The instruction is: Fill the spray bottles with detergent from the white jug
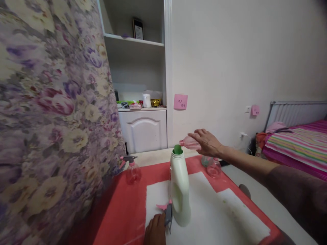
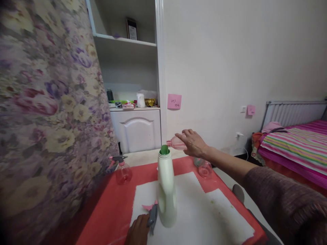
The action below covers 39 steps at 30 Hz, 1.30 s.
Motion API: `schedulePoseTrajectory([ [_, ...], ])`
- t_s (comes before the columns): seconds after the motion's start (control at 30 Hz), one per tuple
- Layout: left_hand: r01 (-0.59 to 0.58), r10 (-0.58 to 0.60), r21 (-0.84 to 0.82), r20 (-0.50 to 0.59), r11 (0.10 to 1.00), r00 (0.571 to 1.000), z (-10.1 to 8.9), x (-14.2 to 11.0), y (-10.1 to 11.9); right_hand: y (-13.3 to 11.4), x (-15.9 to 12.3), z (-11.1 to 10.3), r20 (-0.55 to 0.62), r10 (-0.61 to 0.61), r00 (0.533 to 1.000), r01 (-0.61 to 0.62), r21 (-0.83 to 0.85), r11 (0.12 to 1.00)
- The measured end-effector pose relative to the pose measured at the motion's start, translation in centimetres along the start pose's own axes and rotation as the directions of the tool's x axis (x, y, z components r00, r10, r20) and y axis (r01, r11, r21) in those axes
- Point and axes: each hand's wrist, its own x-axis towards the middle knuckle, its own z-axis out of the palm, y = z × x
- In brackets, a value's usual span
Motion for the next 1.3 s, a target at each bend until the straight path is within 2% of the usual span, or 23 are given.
schedulePoseTrajectory([
  [0.17,0.002,-0.003,0.01,0.034,1.0,0.999,-0.1,0.0,0.2,0.2,0.3,-0.1,0.007,-0.017,1.0,0.018,-0.054,0.998],
  [0.33,0.009,-0.008,-0.02,0.024,1.0,1.0,0.0,0.0,0.3,0.4,0.5,-0.1,0.007,-0.039,0.999,0.04,-0.095,0.995],
  [0.43,-0.019,0.018,-0.032,-0.03,0.999,0.999,0.4,-0.1,0.1,0.5,0.7,-0.1,0.007,-0.043,0.999,0.043,-0.093,0.995],
  [0.6,-0.131,0.127,-0.021,-0.148,0.991,0.981,1.4,-0.2,-1.0,0.6,0.9,-0.4,-0.003,-0.069,0.998,0.068,-0.107,0.992],
  [0.77,-0.203,0.197,-0.021,-0.159,0.979,0.968,1.7,0.0,-2.0,0.4,1.1,-0.7,-0.006,-0.087,0.996,0.085,-0.165,0.983],
  [0.97,-0.165,0.163,-0.006,-0.149,0.986,0.975,1.0,-0.3,-1.5,0.5,1.2,-0.8,-0.001,-0.102,0.995,0.1,-0.203,0.974],
  [1.2,-0.228,0.229,0.036,-0.247,0.973,0.941,1.6,-0.5,-2.0,0.4,1.3,-1.1,-0.01,-0.13,0.992,0.124,-0.224,0.967],
  [1.3,-0.235,0.235,0.033,-0.244,0.972,0.941,1.5,-0.4,-2.0,0.4,1.4,-1.2,-0.014,-0.135,0.991,0.128,-0.227,0.965],
])
